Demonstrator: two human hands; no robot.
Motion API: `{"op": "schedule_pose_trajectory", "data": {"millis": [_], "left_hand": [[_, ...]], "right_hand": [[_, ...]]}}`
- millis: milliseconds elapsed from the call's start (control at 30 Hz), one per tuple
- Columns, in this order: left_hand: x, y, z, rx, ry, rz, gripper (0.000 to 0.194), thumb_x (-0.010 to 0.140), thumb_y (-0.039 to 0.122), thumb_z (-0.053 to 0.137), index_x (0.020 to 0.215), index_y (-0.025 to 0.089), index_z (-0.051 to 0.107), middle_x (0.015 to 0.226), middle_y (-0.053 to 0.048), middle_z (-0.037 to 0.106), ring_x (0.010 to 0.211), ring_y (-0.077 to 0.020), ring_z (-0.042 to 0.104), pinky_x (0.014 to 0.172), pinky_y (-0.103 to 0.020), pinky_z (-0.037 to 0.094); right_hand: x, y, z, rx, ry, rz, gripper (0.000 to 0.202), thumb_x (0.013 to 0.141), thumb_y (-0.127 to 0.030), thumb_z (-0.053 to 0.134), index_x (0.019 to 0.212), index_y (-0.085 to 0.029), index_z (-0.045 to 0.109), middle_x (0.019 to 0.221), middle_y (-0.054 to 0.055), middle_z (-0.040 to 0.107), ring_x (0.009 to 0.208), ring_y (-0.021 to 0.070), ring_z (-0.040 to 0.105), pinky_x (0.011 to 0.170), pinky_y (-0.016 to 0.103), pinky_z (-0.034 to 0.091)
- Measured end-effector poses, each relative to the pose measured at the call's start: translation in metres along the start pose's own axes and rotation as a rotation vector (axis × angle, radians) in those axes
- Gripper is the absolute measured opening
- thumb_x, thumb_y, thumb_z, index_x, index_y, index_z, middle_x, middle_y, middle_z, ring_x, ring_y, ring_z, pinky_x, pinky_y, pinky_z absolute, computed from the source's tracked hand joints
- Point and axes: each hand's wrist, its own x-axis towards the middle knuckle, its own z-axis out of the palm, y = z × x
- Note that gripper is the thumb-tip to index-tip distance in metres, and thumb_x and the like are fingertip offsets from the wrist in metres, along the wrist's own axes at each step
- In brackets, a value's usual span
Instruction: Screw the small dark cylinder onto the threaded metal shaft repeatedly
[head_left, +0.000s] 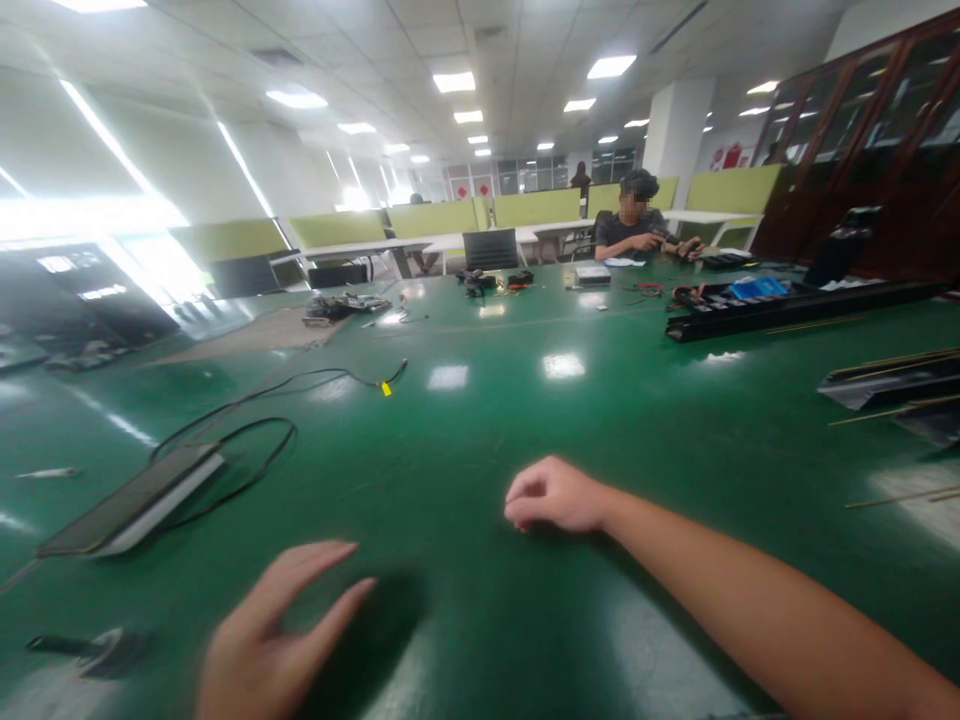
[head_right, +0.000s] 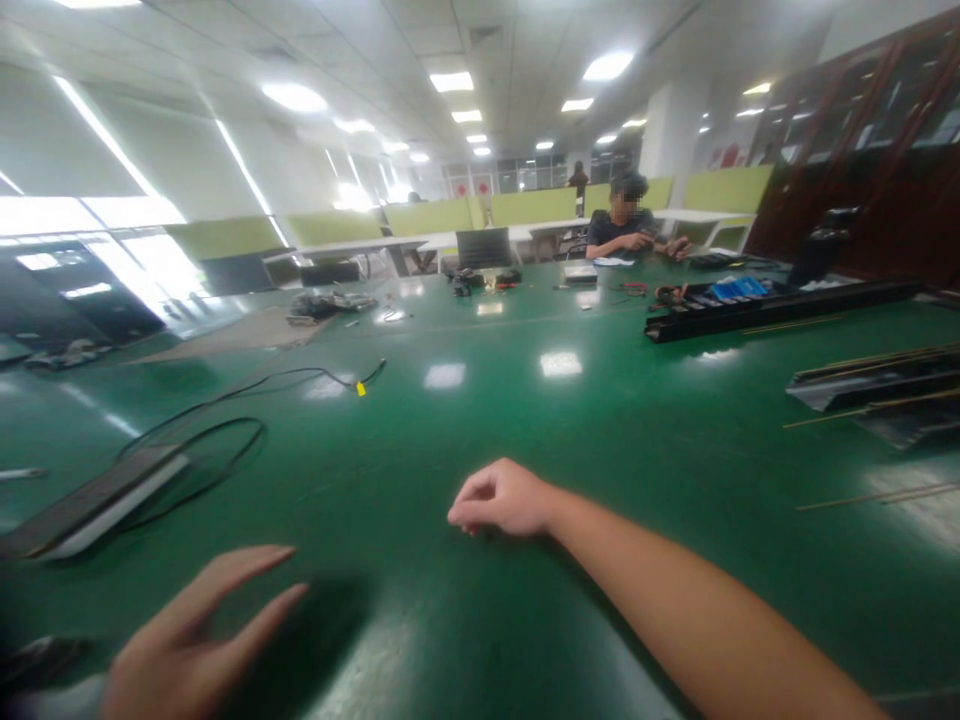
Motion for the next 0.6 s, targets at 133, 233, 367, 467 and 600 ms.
{"op": "schedule_pose_trajectory", "data": {"millis": [133,233,367,467,600], "left_hand": [[0.031,0.046,0.061,-0.214,-0.245,0.321,0.040,0.075,0.029,0.079,0.113,0.030,0.069,0.109,-0.006,0.071,0.100,-0.0255,0.066,0.087,-0.038,0.056],[0.053,0.075,0.093,-0.356,-0.325,0.401,0.024,0.081,0.024,0.073,0.105,0.027,0.074,0.104,-0.007,0.073,0.100,-0.0243,0.065,0.089,-0.040,0.054],[0.059,0.084,0.110,-0.546,-0.322,0.294,0.016,0.082,0.020,0.072,0.097,0.026,0.076,0.095,-0.005,0.075,0.092,-0.0213,0.067,0.083,-0.036,0.055],[0.048,0.076,0.102,-0.631,-0.320,0.174,0.013,0.081,0.020,0.073,0.093,0.026,0.074,0.093,-0.003,0.074,0.090,-0.0209,0.068,0.082,-0.035,0.055],[0.035,0.049,0.056,-0.506,-0.145,-0.012,0.008,0.080,0.026,0.074,0.088,0.027,0.073,0.091,-0.001,0.074,0.091,-0.0222,0.068,0.088,-0.037,0.055]], "right_hand": [[-0.006,-0.003,-0.004,0.077,-0.168,0.023,0.036,0.071,-0.042,0.080,0.091,-0.012,0.078,0.080,0.006,0.074,0.071,0.0158,0.065,0.071,0.028,0.050],[-0.006,-0.003,-0.006,0.128,-0.183,-0.015,0.034,0.073,-0.043,0.079,0.086,-0.012,0.079,0.077,0.005,0.073,0.073,0.0157,0.064,0.073,0.027,0.049],[-0.003,0.000,-0.005,0.187,-0.132,-0.022,0.032,0.073,-0.043,0.079,0.078,-0.011,0.078,0.074,0.005,0.073,0.072,0.0158,0.065,0.074,0.028,0.048],[-0.001,0.004,-0.004,0.228,-0.142,0.013,0.037,0.074,-0.046,0.078,0.080,-0.010,0.078,0.075,0.007,0.074,0.070,0.0159,0.066,0.075,0.029,0.049],[0.000,0.006,-0.004,0.261,-0.133,0.078,0.041,0.072,-0.048,0.078,0.091,-0.011,0.077,0.086,0.010,0.075,0.069,0.0153,0.068,0.072,0.030,0.052]]}}
